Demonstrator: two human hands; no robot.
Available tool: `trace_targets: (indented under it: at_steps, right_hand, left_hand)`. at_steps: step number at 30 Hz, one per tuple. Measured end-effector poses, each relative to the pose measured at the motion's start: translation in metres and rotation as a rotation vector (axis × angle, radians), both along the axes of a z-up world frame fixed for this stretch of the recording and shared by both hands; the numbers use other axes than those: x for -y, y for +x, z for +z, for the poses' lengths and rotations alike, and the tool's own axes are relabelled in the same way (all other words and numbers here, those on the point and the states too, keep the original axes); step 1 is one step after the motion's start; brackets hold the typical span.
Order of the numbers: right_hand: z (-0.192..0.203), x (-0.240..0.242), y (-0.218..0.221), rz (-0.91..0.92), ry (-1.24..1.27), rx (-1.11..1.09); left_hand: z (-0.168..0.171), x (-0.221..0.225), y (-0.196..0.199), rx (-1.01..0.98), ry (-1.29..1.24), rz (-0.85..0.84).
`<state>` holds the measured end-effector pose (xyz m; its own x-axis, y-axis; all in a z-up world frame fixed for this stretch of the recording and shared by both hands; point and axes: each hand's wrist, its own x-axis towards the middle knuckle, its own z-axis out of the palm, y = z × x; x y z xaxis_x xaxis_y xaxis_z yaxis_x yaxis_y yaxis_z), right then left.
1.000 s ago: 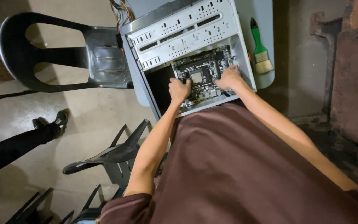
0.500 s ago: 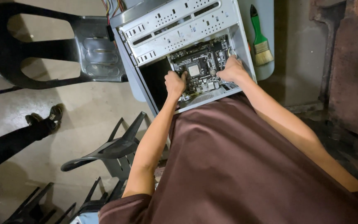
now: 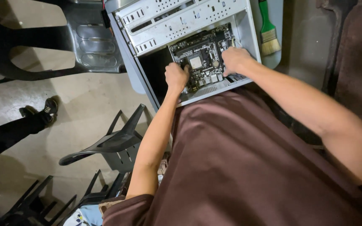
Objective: A person disassembles a computer by unscrewing the motherboard, removing it from the case, and then preparing to remove further components from the chassis.
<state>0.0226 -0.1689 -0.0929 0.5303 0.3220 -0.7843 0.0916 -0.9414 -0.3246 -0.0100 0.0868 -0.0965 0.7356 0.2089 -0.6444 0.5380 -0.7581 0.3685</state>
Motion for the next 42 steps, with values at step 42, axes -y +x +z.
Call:
trace_targets:
  at_steps: [42]
  right_hand:
    - [0.059,0.123,-0.007,-0.801,0.281,0.667]
  left_hand:
    - [-0.047,-0.013,0.000,-0.031,0.069,-0.161]
